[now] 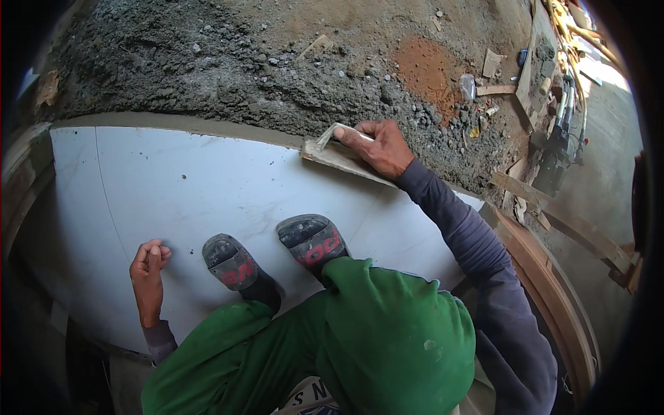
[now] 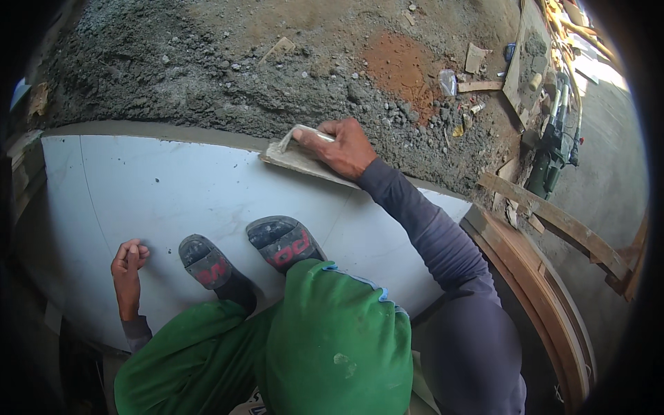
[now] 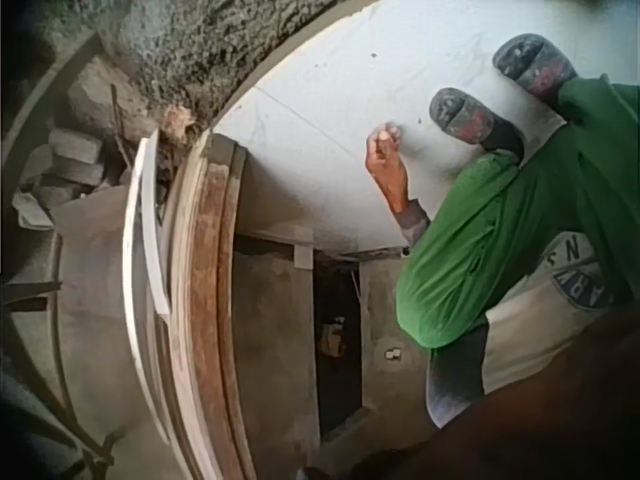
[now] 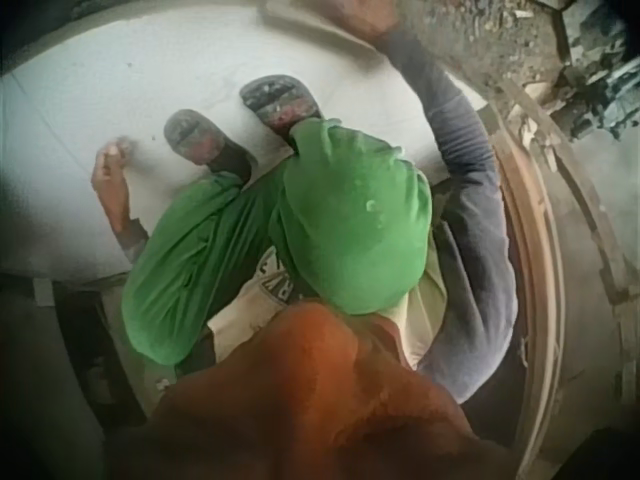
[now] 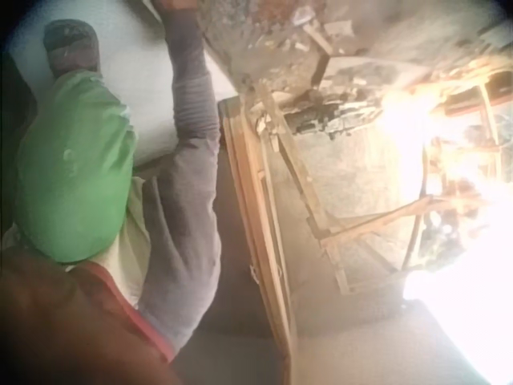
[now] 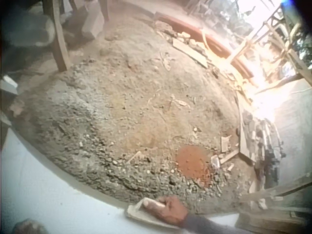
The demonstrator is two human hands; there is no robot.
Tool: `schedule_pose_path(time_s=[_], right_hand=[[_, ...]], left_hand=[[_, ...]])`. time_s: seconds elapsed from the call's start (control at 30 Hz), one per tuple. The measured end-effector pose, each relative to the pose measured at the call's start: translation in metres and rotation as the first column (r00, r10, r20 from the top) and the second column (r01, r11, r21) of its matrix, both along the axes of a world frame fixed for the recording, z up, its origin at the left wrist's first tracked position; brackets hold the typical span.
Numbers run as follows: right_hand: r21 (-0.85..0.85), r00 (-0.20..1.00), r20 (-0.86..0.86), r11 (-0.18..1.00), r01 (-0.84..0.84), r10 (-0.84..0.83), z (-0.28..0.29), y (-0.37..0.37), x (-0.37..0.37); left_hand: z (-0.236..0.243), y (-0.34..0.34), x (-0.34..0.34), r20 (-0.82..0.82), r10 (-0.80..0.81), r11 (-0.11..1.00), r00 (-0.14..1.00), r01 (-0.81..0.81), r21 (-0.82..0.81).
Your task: The person smooths cement along the edge of a floor tile using a wooden trowel and presses the tile into position.
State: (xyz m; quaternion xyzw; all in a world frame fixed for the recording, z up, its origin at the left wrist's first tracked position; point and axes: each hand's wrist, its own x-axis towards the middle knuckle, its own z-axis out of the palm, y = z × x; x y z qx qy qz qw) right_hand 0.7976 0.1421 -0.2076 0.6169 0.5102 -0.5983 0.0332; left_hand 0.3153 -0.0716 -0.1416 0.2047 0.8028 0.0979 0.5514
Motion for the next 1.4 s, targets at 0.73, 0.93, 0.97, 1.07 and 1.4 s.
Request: schedule_pose_path(time_s=[0.73, 0.93, 0.97, 1.07, 1.4], right_hand=[[0.015, 0.991, 0.132, 0.999, -0.033, 0.030, 0.018, 0.002, 0.040], [0.088, 0.992, -0.097, 0.993, -0.077, 0.085, -0.009, 0.031, -0.074], [0.060, 0.994, -0.070, 0.995, -0.083, 0.087, -0.012, 0.027, -0.070], [0.056, 0.989, 0.067, 0.989, -0.133, 0.130, -0.003, 0.012, -0.004], [0.096, 0.995, 0.014, 0.990, -0.103, 0.102, 0.006, 0.019, -0.018]], left_hand=[[0.019, -0.015, 0.003, -0.082, 0.035, 0.999, 0.996, -0.034, 0.015], [0.015, 0.005, 0.011, -0.027, -0.035, 0.998, 0.999, 0.036, 0.044], [0.016, 0.005, 0.009, -0.044, -0.039, 0.997, 0.998, 0.041, 0.059], [0.022, -0.011, -0.001, -0.095, 0.030, 0.998, 0.995, -0.024, 0.063], [0.020, -0.008, 0.016, -0.042, -0.011, 0.999, 0.999, 0.012, 0.033]])
